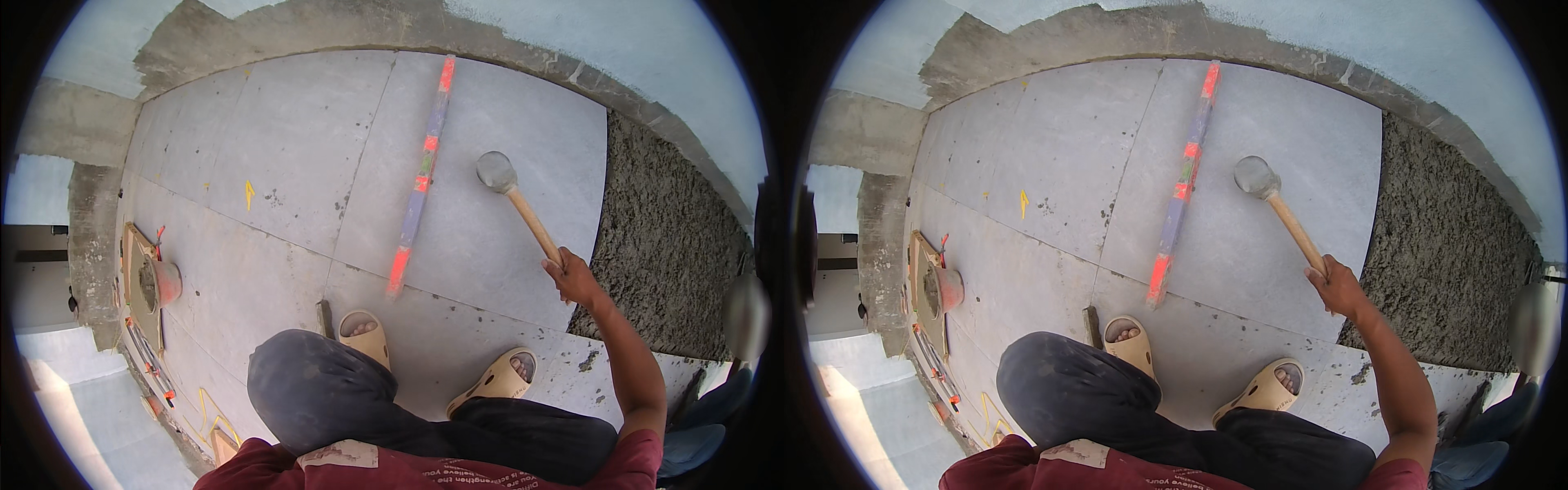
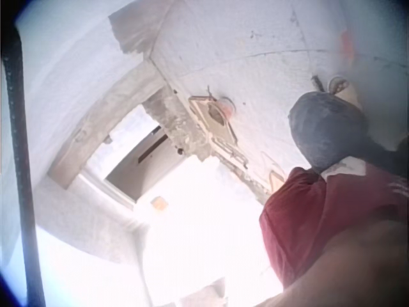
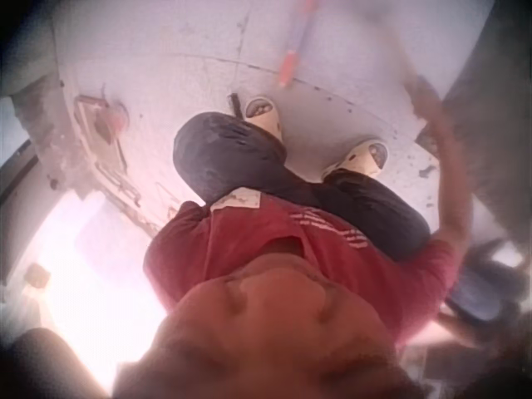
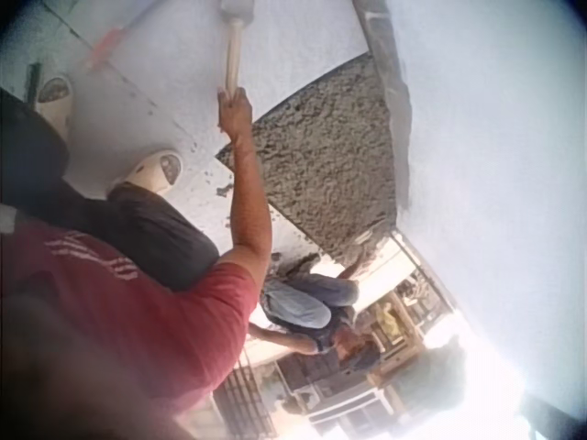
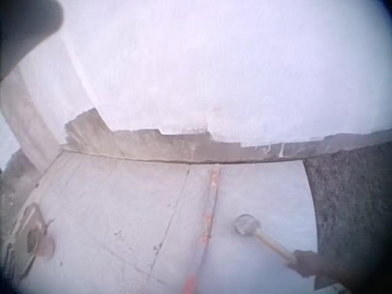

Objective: The person places a large tile onto a bed of wet cement, then uses a rubber mallet to tap it into place. They use a spirit level to check for evenness and continue tapping the tile to ensure it is properly set.

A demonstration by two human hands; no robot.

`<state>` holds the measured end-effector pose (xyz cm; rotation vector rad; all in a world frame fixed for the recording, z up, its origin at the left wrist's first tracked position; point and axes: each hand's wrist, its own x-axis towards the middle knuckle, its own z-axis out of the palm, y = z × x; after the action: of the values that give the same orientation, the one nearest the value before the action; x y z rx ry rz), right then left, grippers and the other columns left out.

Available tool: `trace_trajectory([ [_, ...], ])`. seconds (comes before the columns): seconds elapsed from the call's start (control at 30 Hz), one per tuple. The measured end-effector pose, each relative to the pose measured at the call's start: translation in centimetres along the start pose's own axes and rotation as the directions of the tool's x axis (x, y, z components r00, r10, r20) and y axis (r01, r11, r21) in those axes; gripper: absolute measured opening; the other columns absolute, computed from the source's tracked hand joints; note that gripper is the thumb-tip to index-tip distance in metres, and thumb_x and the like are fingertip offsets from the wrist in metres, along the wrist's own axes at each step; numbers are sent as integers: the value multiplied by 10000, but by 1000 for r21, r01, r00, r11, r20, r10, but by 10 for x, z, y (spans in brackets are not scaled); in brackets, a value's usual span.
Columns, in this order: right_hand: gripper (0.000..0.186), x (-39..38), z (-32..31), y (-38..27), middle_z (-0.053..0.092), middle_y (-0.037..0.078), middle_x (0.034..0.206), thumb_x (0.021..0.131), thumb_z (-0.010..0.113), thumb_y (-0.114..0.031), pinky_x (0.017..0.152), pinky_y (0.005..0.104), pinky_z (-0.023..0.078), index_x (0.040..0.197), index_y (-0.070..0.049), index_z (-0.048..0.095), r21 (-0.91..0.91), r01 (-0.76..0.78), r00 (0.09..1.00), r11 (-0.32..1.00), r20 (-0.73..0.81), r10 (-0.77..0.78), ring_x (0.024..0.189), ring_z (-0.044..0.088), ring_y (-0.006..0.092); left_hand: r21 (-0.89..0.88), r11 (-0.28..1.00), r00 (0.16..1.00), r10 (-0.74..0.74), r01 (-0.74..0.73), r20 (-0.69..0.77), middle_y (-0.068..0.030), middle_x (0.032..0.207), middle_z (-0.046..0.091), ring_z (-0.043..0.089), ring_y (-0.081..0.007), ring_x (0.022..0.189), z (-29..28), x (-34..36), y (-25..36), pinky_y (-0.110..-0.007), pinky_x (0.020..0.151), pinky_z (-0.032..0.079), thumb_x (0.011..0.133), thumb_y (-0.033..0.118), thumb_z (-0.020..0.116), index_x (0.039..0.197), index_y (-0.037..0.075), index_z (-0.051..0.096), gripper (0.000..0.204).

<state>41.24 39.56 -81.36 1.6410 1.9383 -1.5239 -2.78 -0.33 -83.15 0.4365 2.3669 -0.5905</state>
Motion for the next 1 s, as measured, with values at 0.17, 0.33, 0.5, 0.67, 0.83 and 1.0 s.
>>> trace_trajectory([
  [0.17, 398, 4, 1, -5, 563, 98, 604, 1009, 576, -366, 389, 328, 519, 981, 24, 502, -4, -22, 1000, 1000, 20, 22, 445, 612, 190, 8, 1000, 1000, 12, -12, -3, -210, 1198, 667, 637, -367, 1135, 2, -4, -7, -450, 919, 531, 936, 386, 630, 1162, 22, 647, 429],
  [0.33, 408, 1, 2, -3, 550, 85, 598, 1015, 563, -384, 383, 310, 520, 995, 19, 504, -6, -38, 999, 999, 7, 38, 446, 606, 169, 32, 999, 1000, 30, -30, 3, -212, 1210, 660, 633, -360, 1141, 3, -6, -5, -444, 924, 530, 944, 392, 619, 1172, 19, 644, 438],
  [0.5, 382, 0, 4, -11, 541, 79, 595, 1022, 549, -368, 389, 307, 524, 994, 11, 506, -12, -45, 999, 999, 13, 46, 454, 609, 170, 48, 998, 999, 33, -34, 8, -215, 1221, 652, 630, -354, 1146, 7, -10, -7, -438, 929, 528, 952, 397, 609, 1183, 15, 641, 447],
  [0.67, 309, 6, 11, -6, 529, 57, 603, 1010, 556, -300, 386, 304, 490, 991, 5, 507, 17, 39, 999, 999, -30, -38, 438, 574, 164, 58, 998, 999, 25, -26, 26, -217, 1233, 645, 627, -348, 1151, 6, -11, -5, -432, 935, 527, 960, 403, 598, 1193, 12, 637, 457],
  [0.83, 239, 21, 19, 10, 501, 18, 601, 988, 556, -246, 373, 274, 430, 954, -14, 510, 208, 43, 999, 977, -28, -38, 397, 477, 124, 301, 944, 989, 118, -138, 84, -219, 1244, 638, 623, -341, 1157, -39, 5, 41, -426, 940, 525, 968, 408, 588, 1204, 9, 634, 466],
  [1.0, 369, -15, 21, -29, 452, -10, 575, 1019, 545, -398, 379, 259, 408, 902, -51, 508, 249, -13, 996, 968, -80, 34, 409, 437, 82, 354, 630, 556, 777, -692, -296, -212, 1566, 349, 309, -339, 1467, -65, 45, 114, -451, 1199, 252, 986, 514, 499, 1487, -28, 386, 747],
])
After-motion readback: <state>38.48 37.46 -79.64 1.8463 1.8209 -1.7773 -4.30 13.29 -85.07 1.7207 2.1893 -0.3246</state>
